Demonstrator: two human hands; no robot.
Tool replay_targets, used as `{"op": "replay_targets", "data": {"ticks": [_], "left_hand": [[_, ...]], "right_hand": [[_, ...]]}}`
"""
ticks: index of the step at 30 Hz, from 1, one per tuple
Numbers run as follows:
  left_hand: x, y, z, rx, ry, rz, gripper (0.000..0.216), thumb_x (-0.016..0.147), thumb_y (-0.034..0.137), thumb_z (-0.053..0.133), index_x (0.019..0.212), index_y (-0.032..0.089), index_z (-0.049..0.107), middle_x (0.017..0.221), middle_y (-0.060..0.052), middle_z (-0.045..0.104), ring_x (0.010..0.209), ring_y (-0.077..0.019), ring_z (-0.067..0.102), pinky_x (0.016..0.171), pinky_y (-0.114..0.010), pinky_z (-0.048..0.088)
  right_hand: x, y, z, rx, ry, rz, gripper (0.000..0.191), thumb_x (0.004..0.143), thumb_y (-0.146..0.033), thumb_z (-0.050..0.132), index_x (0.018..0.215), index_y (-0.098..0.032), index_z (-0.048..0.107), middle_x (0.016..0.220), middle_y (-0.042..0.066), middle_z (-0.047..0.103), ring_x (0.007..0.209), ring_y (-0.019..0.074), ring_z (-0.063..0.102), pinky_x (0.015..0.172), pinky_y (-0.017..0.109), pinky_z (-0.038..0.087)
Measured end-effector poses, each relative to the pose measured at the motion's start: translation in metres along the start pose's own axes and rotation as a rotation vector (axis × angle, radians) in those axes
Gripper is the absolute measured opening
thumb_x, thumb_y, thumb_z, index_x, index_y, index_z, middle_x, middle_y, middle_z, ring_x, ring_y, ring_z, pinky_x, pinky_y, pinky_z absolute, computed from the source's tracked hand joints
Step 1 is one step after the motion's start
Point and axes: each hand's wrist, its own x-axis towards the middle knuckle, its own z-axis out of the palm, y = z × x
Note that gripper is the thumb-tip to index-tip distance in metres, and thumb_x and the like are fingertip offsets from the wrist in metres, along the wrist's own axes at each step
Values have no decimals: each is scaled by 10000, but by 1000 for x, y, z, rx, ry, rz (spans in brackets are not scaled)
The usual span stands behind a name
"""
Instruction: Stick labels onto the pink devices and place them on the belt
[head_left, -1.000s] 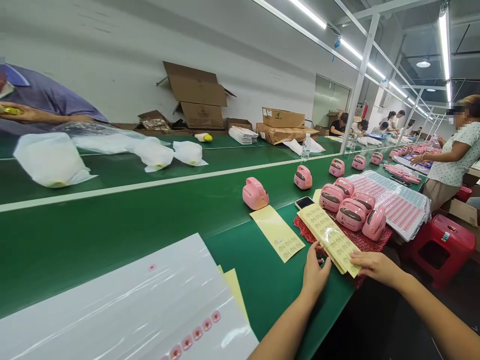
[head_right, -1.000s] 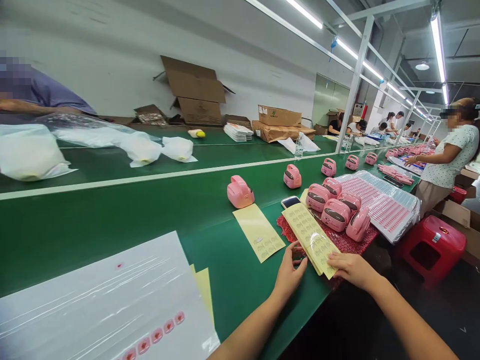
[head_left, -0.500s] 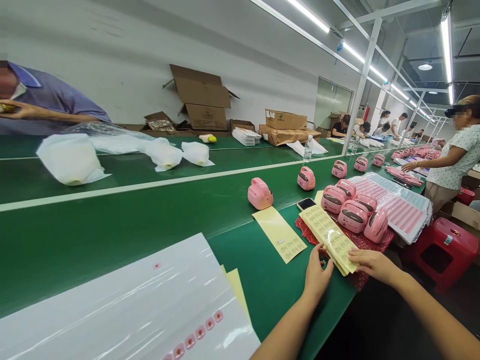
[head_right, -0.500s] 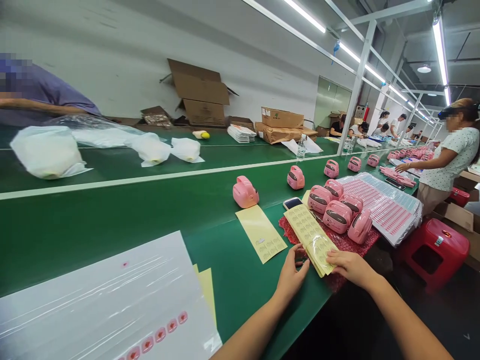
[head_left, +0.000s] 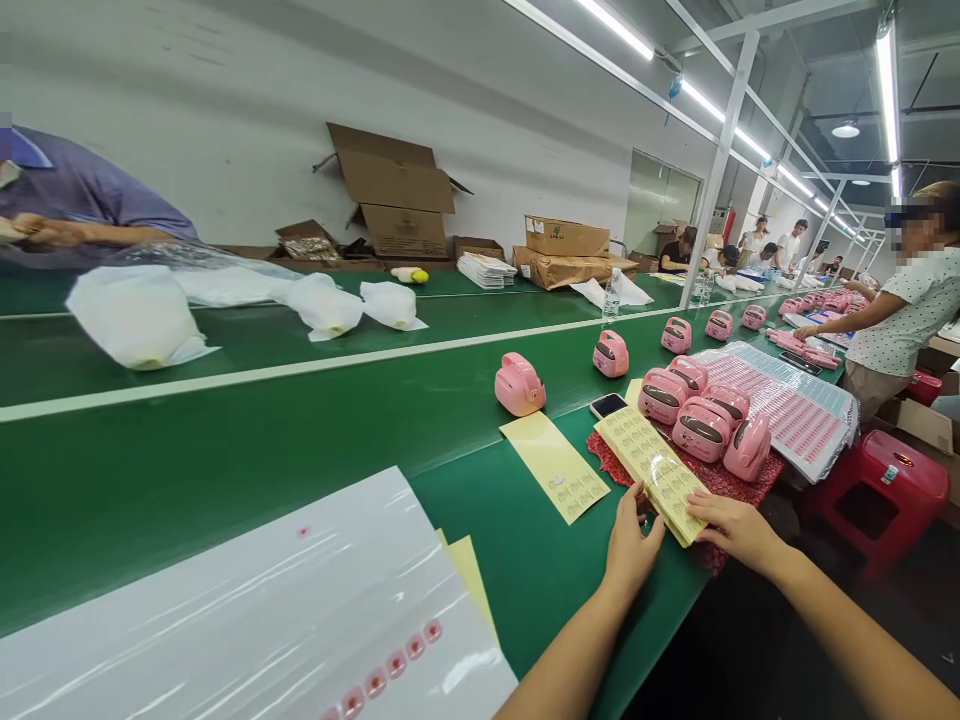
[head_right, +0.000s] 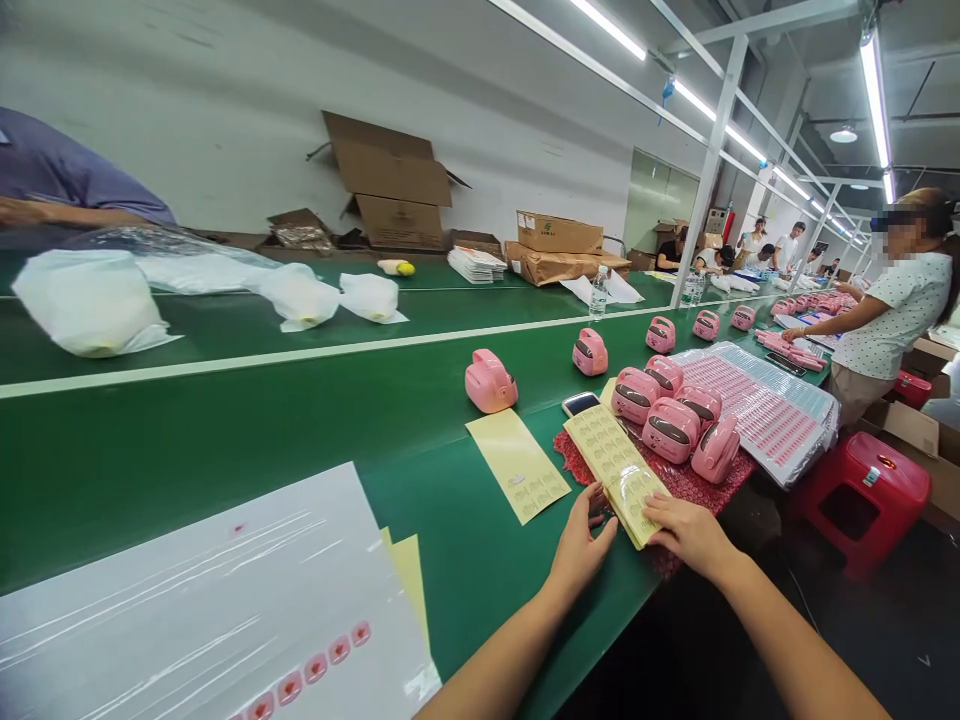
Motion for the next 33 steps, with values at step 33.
{"op": "replay_targets", "data": {"ticks": [33], "left_hand": [[10,24,-19,-230,0,-193,269,546,366,619,751,199,571,602,7,622,657,-203,622,700,-355,496]], "right_hand": [[46,-87,67,674,328,246,187,780,-158,452,848,-199,622,870,60,673,840,207,624,794,353,500]]}}
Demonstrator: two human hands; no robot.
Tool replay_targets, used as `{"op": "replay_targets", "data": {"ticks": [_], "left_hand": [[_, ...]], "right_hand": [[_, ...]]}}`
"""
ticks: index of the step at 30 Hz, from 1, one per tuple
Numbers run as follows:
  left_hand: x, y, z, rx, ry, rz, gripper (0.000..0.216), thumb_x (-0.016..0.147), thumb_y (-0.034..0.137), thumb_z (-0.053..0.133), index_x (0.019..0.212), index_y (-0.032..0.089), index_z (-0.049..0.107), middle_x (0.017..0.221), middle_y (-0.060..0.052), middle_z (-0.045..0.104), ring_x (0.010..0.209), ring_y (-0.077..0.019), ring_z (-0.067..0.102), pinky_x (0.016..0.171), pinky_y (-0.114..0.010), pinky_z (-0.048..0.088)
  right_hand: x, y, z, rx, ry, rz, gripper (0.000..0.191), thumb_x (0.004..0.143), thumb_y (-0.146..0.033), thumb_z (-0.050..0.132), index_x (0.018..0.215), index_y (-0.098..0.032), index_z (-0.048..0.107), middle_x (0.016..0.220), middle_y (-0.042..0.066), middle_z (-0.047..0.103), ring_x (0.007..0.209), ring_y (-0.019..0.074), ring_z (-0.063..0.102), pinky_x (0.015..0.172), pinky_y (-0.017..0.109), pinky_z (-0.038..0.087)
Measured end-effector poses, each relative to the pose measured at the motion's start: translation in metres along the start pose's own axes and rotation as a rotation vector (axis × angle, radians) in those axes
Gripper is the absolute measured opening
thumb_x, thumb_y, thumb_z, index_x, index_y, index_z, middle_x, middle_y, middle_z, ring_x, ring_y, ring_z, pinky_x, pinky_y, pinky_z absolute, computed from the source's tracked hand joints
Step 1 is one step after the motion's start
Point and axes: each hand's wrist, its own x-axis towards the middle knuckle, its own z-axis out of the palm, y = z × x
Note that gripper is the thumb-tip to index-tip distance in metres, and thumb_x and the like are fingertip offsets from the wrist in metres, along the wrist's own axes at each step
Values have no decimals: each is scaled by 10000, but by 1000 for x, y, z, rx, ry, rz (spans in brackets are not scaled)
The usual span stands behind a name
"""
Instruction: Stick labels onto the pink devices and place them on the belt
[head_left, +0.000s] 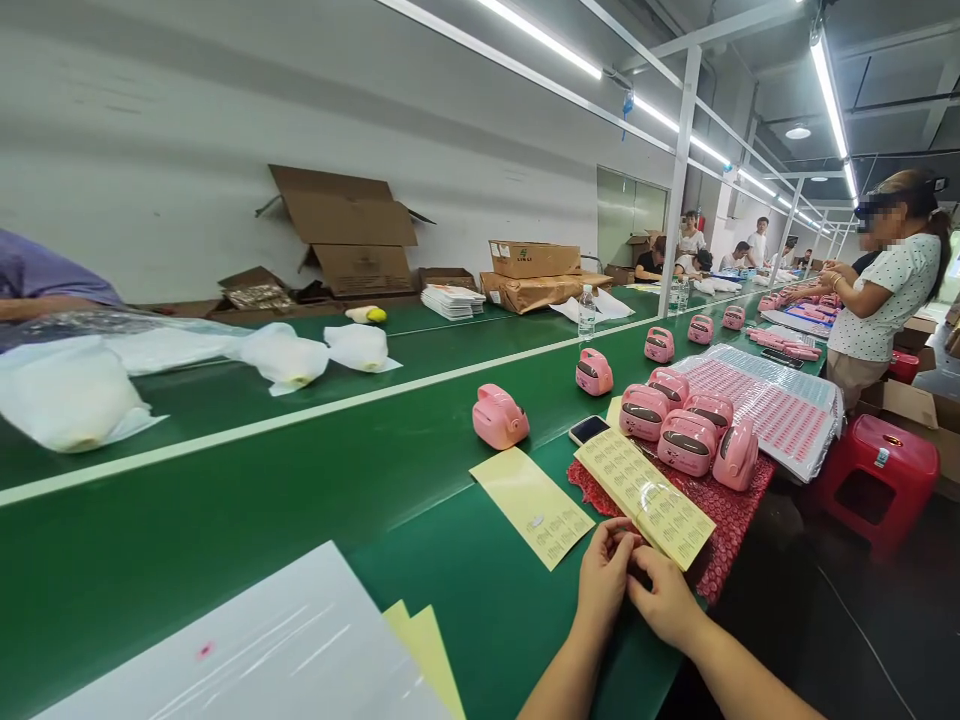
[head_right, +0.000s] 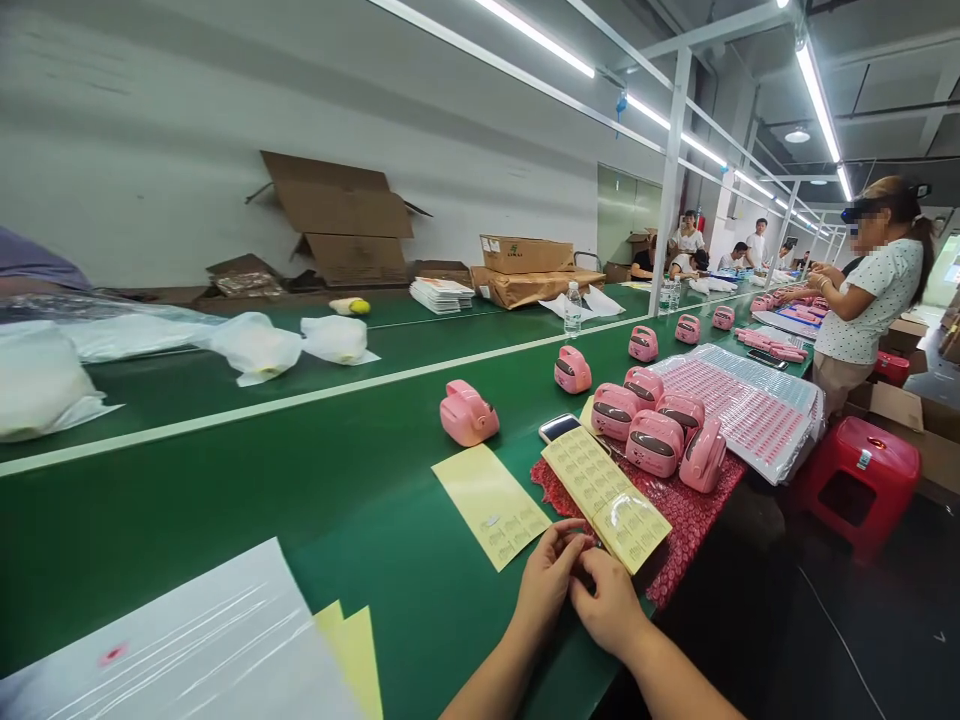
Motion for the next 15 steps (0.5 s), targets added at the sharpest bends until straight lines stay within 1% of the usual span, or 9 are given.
{"op": "replay_targets", "data": {"ticks": [8,15], "left_hand": [[-1,-1,-1,56,-13,24,207,558,368,600,688,207,592,593,7,618,643,-203,612,680,-350,486],[-3,-3,1,75,-6,56,187,573,368,583,668,207,601,595,0,612,658,-212,610,666,-350,488]], "right_hand": [[-2,4,1,17,0,29,166,789,-179,448,786,-191,613,808,47,661,783,200,614,756,337,497],[-3,4,0,5,0,23,201,789,-177,434,828,-188,631,819,59,662,802,209,617,742,340,501]]}}
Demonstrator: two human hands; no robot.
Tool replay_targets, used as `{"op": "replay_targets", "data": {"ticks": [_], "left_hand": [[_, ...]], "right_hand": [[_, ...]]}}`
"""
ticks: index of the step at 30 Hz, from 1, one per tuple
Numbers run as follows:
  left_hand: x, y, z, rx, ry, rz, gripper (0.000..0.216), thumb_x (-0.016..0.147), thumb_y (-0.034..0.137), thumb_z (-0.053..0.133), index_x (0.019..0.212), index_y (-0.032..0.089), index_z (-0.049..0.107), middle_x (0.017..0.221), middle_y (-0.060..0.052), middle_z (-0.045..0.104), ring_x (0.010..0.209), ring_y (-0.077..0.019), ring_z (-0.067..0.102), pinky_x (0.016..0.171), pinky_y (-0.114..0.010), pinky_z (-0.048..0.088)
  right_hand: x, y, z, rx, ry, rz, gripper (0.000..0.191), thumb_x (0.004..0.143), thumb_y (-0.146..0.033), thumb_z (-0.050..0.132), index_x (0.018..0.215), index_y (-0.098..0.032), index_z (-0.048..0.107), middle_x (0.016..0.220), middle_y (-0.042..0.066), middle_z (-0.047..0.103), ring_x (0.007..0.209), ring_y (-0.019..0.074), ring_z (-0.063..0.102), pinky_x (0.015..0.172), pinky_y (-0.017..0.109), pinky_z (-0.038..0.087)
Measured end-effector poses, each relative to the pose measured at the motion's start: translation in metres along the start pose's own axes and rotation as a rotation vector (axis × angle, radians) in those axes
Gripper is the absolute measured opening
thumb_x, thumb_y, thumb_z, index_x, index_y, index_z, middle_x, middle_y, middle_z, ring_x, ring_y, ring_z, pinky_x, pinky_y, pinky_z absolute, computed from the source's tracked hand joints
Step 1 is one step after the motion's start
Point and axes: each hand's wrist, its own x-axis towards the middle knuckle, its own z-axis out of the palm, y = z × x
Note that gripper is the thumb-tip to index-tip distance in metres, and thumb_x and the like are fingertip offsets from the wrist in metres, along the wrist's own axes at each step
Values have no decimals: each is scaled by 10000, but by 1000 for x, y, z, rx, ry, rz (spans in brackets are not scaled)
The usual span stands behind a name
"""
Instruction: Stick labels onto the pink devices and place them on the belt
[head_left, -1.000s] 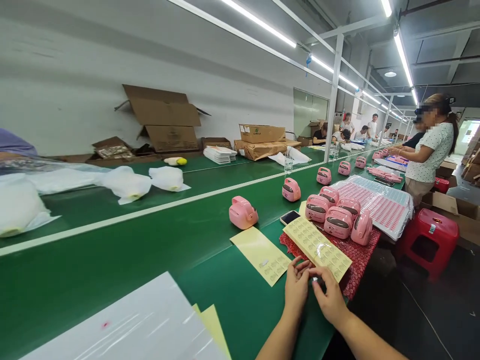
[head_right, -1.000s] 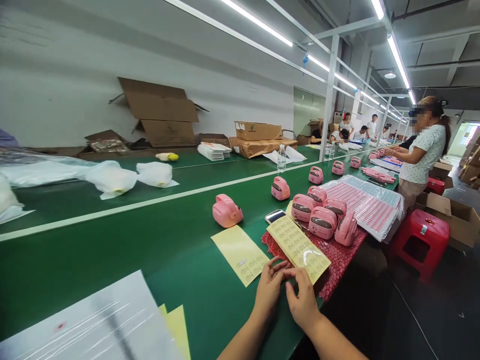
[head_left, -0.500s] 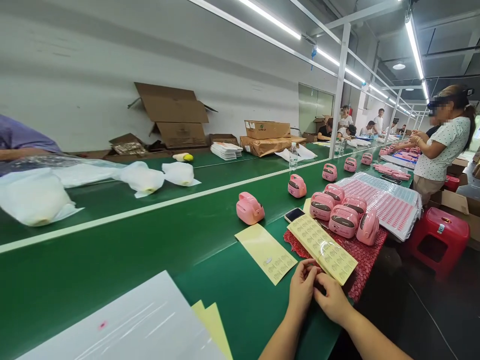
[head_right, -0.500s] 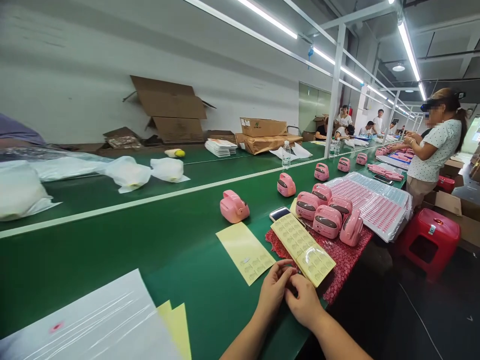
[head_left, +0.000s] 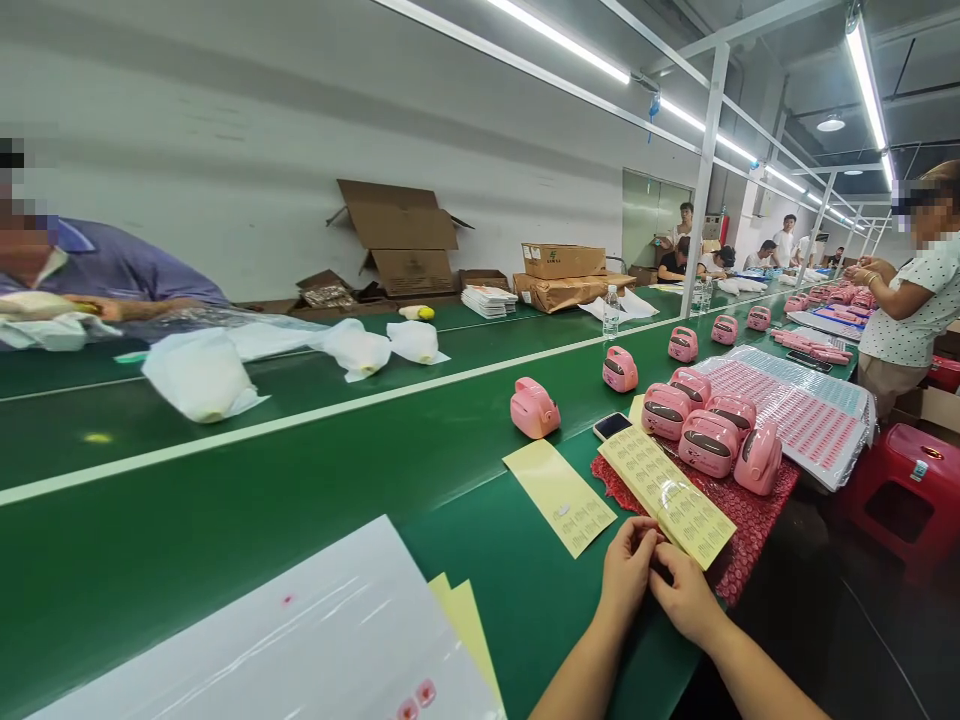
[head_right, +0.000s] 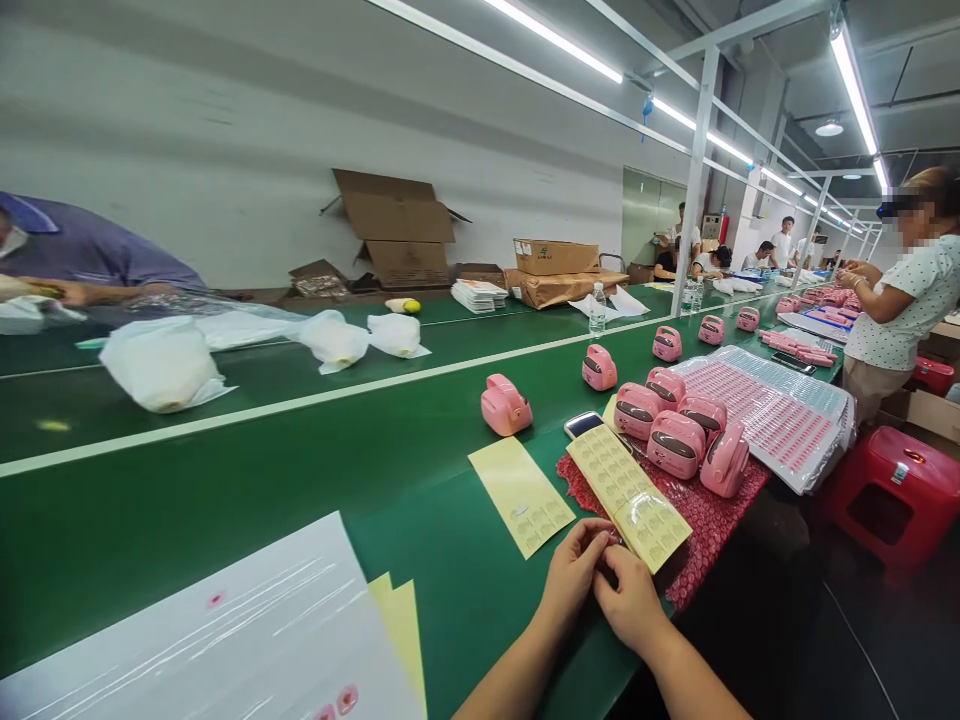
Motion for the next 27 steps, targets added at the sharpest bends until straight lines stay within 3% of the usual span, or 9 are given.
{"op": "replay_targets", "data": {"ticks": [13,21,27], "left_hand": [[-4,1,1,71,-37,24,196,601,392,613,657,206,585,631,-1,603,642,-193,572,661,-322,466],[-5,2,4,88,-38,44,334,597,474,608,536,224,394,567,30,491,556,-147,470,582,-284,419],[-2,2,7,119,-39,41,351,602,496,602,533,226,388,547,37,462,548,-148,448,567,-281,402]], "right_hand": [[-1,6,1,23,7,22,236,781,-160,452,927,-189,635,877,69,677,861,222,631,823,380,501],[0,2,0,48,-2,35,313,755,-138,443,1003,-177,630,958,96,676,986,259,615,871,430,479],[2,4,-3,61,11,18,320,767,-130,447,1023,-182,632,961,90,680,992,254,612,876,423,478]]}}
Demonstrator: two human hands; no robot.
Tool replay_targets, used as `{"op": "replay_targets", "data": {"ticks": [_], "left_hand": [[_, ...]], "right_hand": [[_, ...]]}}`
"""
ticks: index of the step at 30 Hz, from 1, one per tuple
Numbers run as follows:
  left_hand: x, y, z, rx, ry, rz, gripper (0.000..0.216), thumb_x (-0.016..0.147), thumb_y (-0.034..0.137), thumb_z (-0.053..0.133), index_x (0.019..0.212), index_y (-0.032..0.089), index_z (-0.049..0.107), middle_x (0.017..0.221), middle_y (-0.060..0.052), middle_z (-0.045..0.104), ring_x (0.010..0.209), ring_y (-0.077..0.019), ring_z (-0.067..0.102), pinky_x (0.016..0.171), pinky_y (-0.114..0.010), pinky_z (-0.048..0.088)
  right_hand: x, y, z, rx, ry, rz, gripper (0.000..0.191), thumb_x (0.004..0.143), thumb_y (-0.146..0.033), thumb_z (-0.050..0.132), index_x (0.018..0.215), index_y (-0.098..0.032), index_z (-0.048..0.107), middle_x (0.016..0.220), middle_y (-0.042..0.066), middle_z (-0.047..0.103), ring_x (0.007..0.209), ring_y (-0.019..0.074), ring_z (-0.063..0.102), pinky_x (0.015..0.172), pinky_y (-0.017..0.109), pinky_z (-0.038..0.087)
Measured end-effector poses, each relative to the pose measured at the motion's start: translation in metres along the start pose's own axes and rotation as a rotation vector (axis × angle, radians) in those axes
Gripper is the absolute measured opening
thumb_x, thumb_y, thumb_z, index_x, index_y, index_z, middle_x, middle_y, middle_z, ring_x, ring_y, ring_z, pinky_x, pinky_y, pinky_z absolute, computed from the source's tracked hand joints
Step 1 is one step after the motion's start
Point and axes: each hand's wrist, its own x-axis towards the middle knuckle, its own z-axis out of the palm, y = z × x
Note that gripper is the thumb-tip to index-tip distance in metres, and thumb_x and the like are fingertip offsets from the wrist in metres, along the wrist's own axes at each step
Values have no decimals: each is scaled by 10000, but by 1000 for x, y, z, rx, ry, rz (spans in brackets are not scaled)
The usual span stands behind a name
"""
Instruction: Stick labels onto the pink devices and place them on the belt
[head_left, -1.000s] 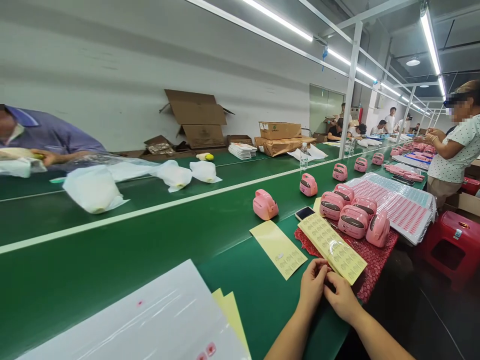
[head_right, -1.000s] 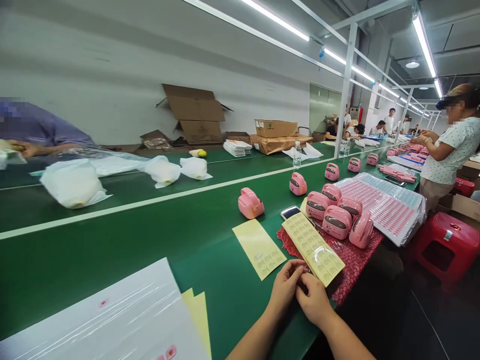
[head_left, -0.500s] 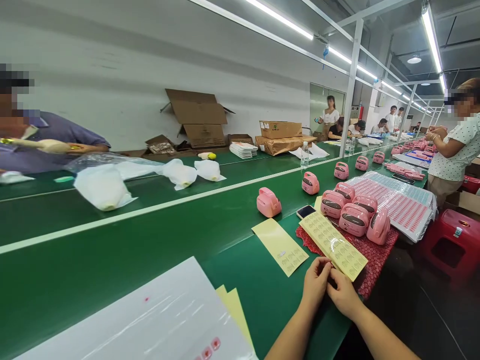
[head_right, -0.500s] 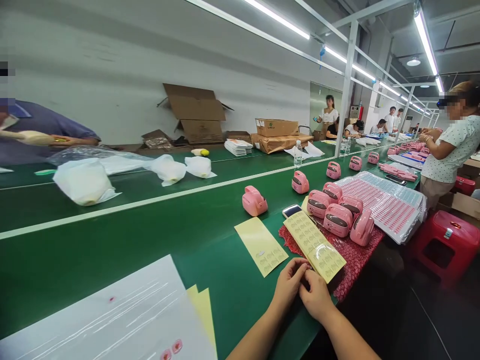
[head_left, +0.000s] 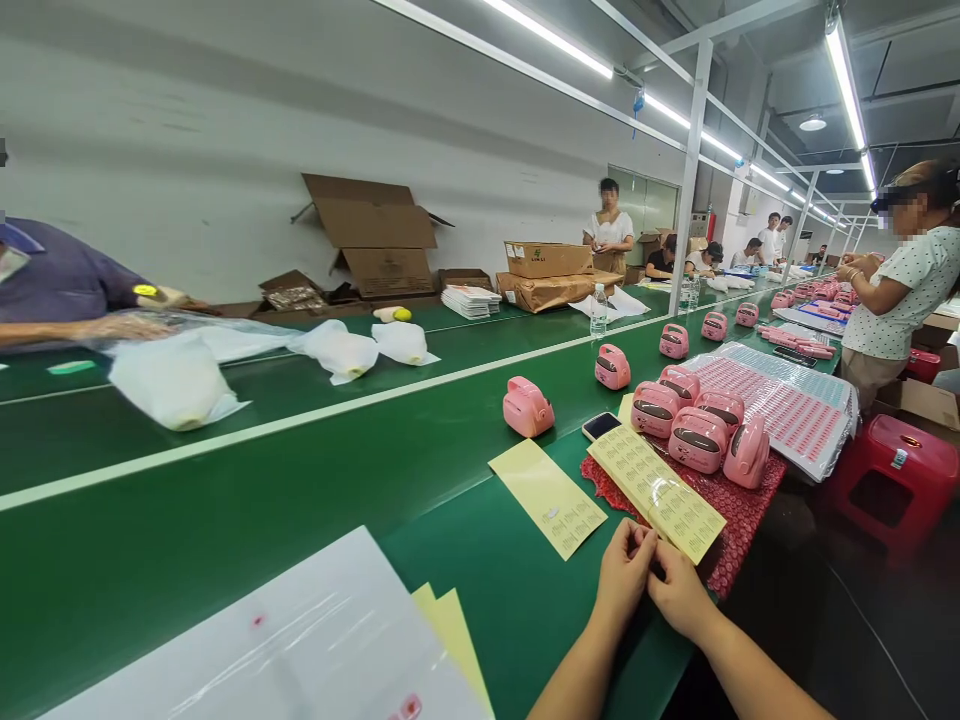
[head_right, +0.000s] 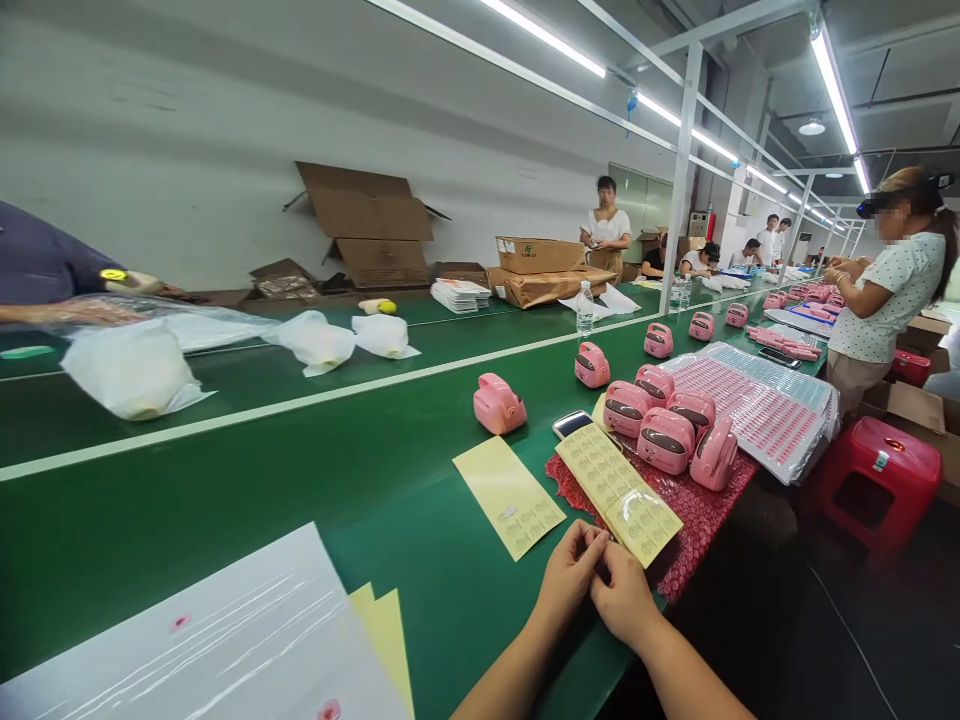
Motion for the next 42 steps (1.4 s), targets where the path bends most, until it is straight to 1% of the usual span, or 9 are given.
{"op": "replay_targets", "data": {"ticks": [3,7,10,14,20,28,34,37,42], "left_hand": [[-1,2,-2,18,-13,-9,322,604,494,600,561,221,434,549,42,457,539,-146,438,555,-278,393],[-2,4,-6,34,-37,-12,332,617,497,589,549,224,412,548,42,458,546,-146,434,561,-274,386],[-2,3,-6,45,-42,-7,352,619,504,580,530,228,380,541,42,452,548,-146,429,570,-277,385],[-1,-1,-4,60,-30,1,384,614,523,557,506,233,331,540,32,456,560,-149,427,582,-283,381],[-3,-3,-3,72,-30,1,314,640,485,547,558,228,386,544,52,416,540,-138,405,557,-267,365],[-4,-7,-3,84,-28,3,333,654,459,535,537,231,323,548,48,402,561,-136,392,572,-263,348],[-6,-7,-2,77,-27,-4,265,673,427,534,580,222,394,558,49,425,548,-133,404,558,-263,361],[-6,-8,-3,80,-29,-1,305,681,435,551,563,223,367,545,52,418,543,-128,401,556,-260,357],[-6,-11,-4,92,-40,8,348,718,430,573,566,215,345,565,57,404,549,-115,404,583,-271,356]], "right_hand": [[0,-1,1,14,-5,11,328,770,-133,445,1040,-167,628,966,96,678,978,245,615,877,414,477],[-1,-8,3,39,-16,9,306,801,-171,438,1038,-167,631,974,93,676,948,225,621,891,398,469],[-1,-10,3,32,-12,-12,306,786,-154,449,1024,-179,641,970,84,679,945,226,619,888,396,470],[-2,-6,2,9,-1,-18,324,791,-149,435,1037,-179,642,981,88,680,942,231,621,885,406,473],[-3,-1,1,7,-10,-27,357,784,-143,446,1088,-189,629,1033,83,676,1024,232,601,933,409,451],[-5,3,2,8,-21,0,339,803,-205,432,1070,-154,633,1019,118,672,1028,251,599,934,429,445],[-6,5,1,30,-28,16,346,787,-198,444,1075,-163,631,1045,118,666,1058,257,588,959,445,426],[-6,7,2,31,-18,8,338,780,-194,448,1057,-165,640,1051,121,666,1063,263,586,972,461,411],[-7,7,4,22,-11,-4,332,773,-181,442,1032,-172,649,1031,112,677,1032,257,601,940,447,440]]}}
